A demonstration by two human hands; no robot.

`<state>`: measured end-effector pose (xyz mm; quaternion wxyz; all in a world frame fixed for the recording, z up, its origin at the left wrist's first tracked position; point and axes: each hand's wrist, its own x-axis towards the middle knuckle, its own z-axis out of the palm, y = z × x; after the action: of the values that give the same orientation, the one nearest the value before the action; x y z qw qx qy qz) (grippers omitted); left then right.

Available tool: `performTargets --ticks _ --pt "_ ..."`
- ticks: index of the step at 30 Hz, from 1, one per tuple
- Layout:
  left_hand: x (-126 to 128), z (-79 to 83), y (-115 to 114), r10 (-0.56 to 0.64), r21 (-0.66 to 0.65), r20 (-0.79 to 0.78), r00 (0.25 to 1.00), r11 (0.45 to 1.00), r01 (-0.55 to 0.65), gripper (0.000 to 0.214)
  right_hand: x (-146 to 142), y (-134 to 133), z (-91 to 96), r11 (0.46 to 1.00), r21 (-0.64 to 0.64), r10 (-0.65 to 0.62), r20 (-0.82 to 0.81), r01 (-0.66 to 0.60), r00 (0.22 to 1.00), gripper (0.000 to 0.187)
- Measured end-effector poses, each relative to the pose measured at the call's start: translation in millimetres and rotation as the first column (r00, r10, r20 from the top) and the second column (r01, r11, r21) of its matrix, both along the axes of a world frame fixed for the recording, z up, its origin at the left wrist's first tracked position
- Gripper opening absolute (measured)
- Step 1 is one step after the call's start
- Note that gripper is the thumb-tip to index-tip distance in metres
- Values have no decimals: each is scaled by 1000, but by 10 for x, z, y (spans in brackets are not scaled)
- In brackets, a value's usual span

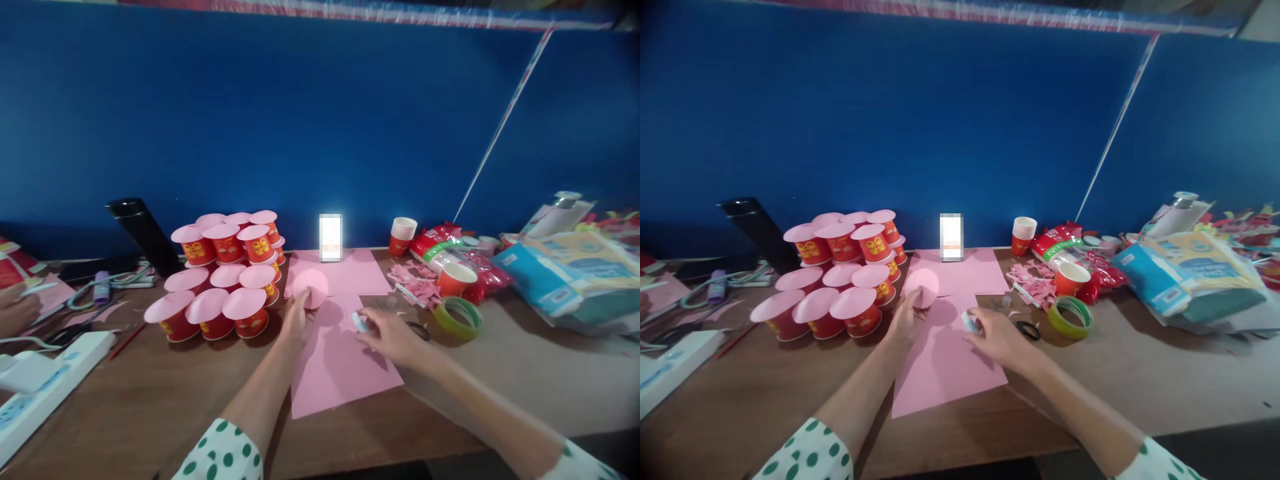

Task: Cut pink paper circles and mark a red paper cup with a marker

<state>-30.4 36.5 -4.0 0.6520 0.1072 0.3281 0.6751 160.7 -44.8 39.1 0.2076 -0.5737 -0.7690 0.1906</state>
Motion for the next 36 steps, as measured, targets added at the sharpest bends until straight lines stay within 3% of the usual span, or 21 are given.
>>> performTargets --ticks 4,9,12,17,26,32,36 --pt "12 -12 -13 -22 33 -9 1000 999 22 12 -271 -9 -132 997 -65 -27 5 27 1000 43" --pt "14 6 -15 -19 29 -13 1000 999 19 10 -281 84 -142 996 -88 2 22 0 1000 45" --pt "9 23 -7 -11 15 -6 1000 1000 11 7 -202 195 -103 997 -65 52 49 -49 997 37" --pt "-2 25 -9 0 3 -31 1000 1000 0 7 -129 428 -106 999 -15 35 192 -33 981 28" --pt "15 -44 -6 -11 47 -46 999 999 14 13 -100 613 -149 996 -58 71 198 -61 978 14" --pt "37 -48 -21 3 22 -60 998 1000 -2 15 -230 684 -52 996 -44 81 201 -73 976 22" --pt "48 -61 -11 -5 47 -58 998 999 8 16 -372 718 -35 993 -48 113 176 -106 978 37"
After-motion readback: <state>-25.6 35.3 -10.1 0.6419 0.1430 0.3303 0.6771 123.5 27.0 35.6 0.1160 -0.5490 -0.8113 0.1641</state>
